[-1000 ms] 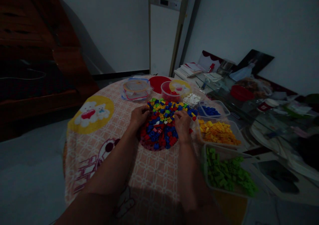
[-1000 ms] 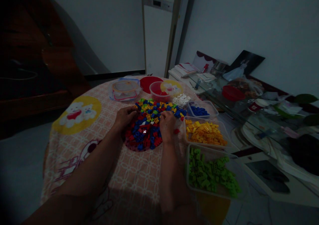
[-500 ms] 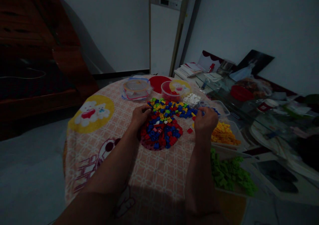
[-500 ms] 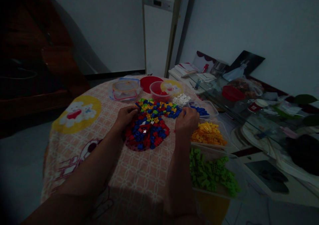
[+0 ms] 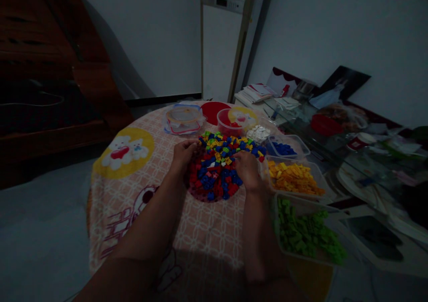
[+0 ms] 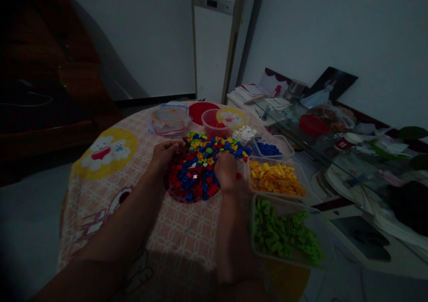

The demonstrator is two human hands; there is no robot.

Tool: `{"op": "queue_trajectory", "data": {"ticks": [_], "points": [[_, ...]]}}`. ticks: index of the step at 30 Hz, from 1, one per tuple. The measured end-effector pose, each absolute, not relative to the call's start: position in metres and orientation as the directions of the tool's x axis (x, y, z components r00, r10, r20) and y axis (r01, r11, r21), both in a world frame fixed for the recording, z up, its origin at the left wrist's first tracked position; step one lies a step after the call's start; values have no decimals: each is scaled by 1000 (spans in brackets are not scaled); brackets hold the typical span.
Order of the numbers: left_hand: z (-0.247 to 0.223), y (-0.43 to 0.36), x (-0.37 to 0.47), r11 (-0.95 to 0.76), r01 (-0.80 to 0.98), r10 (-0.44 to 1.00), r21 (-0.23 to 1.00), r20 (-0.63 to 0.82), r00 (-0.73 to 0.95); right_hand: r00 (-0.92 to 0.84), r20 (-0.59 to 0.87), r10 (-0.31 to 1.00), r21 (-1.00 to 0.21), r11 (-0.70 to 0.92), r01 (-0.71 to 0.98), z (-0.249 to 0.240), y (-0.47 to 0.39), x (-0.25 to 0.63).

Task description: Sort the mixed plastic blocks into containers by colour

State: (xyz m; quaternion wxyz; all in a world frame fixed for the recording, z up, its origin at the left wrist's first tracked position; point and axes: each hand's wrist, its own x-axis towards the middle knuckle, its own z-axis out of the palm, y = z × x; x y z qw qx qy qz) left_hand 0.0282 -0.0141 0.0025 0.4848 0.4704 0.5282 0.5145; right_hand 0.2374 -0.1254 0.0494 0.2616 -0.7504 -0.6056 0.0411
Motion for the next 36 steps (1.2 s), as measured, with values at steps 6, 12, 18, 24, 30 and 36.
{"op": "queue_trajectory", "data": {"ticks": [6, 12, 18, 24, 30, 36], "points": [[-3, -13, 27, -16, 128, 999, 992, 21, -31, 336, 158, 928, -371, -260, 892, 66, -132, 263], [1, -14, 27, -19, 128, 1000, 992, 20, -6, 292, -49, 955, -279, -294, 914, 68, -135, 259], [-2, -14, 28, -18, 101, 1000, 995, 19, -7, 271, -42, 962, -259, -273, 926, 69, -135, 253], [-10, -8, 27, -26, 86, 1000, 996, 26, 6, 391, 98, 915, -251, -357, 900, 101, -146, 253], [-7, -11, 26, -43, 120, 999, 992, 43, 1, 511, 368, 777, -324, -407, 854, 111, -167, 272], [-4, -12, 27, -17, 104, 1000, 994, 16, 3, 454, 462, 762, -403, -276, 873, 103, -165, 275]]}}
